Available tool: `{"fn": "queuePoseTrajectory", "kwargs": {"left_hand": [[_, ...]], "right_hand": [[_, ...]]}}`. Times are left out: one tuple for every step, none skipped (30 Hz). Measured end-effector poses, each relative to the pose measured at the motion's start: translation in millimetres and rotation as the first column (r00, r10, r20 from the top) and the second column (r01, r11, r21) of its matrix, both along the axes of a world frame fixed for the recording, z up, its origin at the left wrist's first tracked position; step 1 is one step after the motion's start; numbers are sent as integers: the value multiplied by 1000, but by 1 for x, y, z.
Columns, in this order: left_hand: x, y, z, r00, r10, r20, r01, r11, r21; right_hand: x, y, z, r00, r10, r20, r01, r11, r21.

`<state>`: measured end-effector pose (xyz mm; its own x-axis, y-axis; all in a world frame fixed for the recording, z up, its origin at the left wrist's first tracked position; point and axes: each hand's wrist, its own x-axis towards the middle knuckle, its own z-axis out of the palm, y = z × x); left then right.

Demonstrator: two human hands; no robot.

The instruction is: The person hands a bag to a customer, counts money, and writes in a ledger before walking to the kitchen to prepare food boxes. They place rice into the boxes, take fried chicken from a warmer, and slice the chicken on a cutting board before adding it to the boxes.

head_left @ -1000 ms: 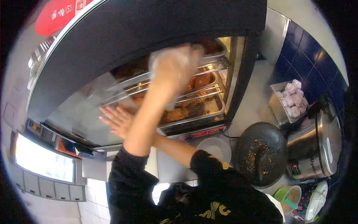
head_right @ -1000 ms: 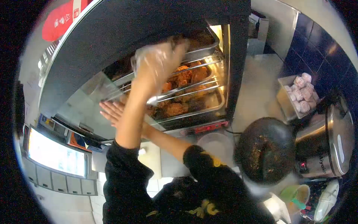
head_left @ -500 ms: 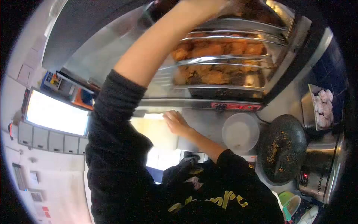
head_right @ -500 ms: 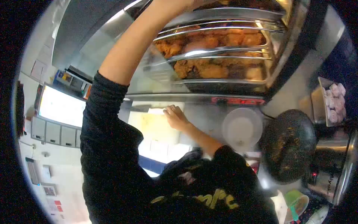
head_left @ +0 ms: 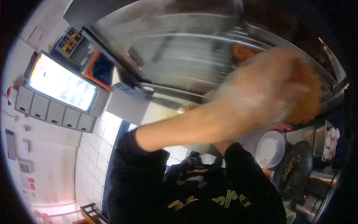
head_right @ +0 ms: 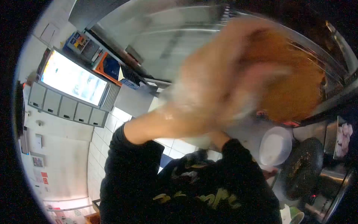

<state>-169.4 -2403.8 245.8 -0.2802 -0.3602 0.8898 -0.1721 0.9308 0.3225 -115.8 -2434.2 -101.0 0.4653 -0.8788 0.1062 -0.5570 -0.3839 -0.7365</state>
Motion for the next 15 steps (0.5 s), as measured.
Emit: {"fn": "queuePoseTrajectory", "kwargs": {"left_hand": [[38, 6, -7, 999, 5, 43, -11, 991, 136], [72, 19, -13, 998, 61, 9, -61, 934, 351], [105, 32, -19, 993, 119, -13, -92, 830, 550], [135, 43, -26, 970, 238, -43, -148, 726, 672], [171, 51, -41, 935, 354, 35, -264, 624, 735], [196, 58, -60, 874, 483, -59, -219, 497, 840], [225, 65, -79, 840, 535, -92, -194, 454, 869], [248, 73, -98, 794, 592, -136, -181, 444, 878], [272, 81, -123, 754, 635, -168, -151, 416, 897], [284, 86, -140, 759, 627, -175, -135, 415, 900], [292, 92, -155, 692, 686, -224, -87, 388, 918], [297, 97, -169, 614, 745, -260, -39, 358, 933], [297, 98, -181, 593, 752, -290, 13, 350, 937], [293, 98, -195, 569, 758, -319, 63, 347, 936], [290, 95, -217, 582, 754, -305, 78, 322, 944]], "right_hand": [[-6, 9, 21, 1000, 7, -10, -7, 998, 68], [-14, 22, 45, 999, 31, -36, -25, 987, 156], [-16, 35, 59, 997, 56, -54, -41, 970, 240], [-22, 52, 75, 992, 106, -63, -77, 932, 354], [-25, 68, 88, 985, 156, -73, -107, 886, 452], [-27, 82, 78, 976, 204, -72, -145, 864, 482], [-30, 99, 68, 967, 246, -70, -177, 841, 511], [-34, 112, 67, 944, 303, -130, -211, 858, 468], [-34, 123, 50, 921, 302, -245, -149, 856, 495], [-39, 126, 33, 921, 293, -255, -134, 856, 499], [-48, 130, 16, 927, 212, -309, -58, 896, 441], [-50, 131, 24, 924, 134, -357, 13, 924, 382], [-60, 127, 34, 959, 38, -280, 91, 895, 437], [-64, 119, 43, 957, 42, -286, 93, 892, 442], [-68, 114, 49, 936, -25, -350, 163, 914, 371]]}}
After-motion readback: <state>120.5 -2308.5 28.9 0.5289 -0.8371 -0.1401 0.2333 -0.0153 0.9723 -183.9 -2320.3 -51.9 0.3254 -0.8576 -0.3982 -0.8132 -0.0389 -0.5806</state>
